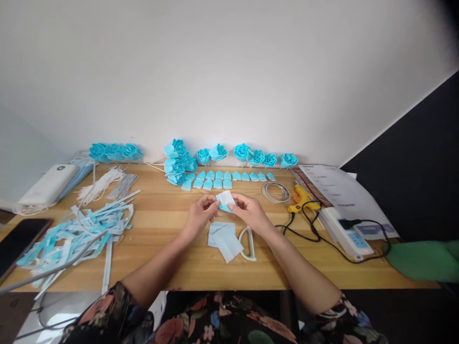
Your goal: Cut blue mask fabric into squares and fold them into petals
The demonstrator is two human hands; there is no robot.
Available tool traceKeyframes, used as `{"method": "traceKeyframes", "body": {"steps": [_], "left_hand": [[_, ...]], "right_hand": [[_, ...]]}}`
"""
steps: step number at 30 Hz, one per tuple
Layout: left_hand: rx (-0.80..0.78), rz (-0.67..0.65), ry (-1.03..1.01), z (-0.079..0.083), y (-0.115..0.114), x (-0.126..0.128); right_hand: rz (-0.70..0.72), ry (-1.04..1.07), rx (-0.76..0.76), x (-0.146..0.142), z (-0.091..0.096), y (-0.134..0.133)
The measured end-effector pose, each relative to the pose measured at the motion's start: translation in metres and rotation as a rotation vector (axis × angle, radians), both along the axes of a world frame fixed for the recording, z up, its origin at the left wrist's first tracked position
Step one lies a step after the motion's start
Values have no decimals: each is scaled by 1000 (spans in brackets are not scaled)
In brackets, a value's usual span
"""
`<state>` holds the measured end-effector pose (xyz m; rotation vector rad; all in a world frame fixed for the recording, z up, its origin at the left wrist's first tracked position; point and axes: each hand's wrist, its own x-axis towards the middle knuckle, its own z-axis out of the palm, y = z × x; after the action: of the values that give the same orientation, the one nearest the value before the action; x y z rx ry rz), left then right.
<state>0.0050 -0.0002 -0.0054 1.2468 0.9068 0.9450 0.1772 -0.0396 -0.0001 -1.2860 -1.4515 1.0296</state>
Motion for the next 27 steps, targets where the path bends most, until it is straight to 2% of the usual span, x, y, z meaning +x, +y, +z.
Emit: {"method": "traceKeyframes", "body": {"steps": [7, 10, 13, 15, 19, 27], "left_hand": [[13, 30, 15, -1, 0, 0], [-25, 17, -48, -1, 0, -1], [-135, -60, -136, 0, 1, -1], [-179, -136, -123, 1, 0, -1], [-121, -239, -2, 3, -3, 0], [-95, -107, -54, -3, 1, -1]], "right_hand": [[9, 3, -3, -1, -2, 0], [0, 9, -4, -1, 0, 0], [-39, 25, 5, 0, 2, 0], [-66, 40, 20, 0, 3, 0], [-78, 84, 35, -3, 1, 1], [17, 131, -30, -8, -3, -1]]}}
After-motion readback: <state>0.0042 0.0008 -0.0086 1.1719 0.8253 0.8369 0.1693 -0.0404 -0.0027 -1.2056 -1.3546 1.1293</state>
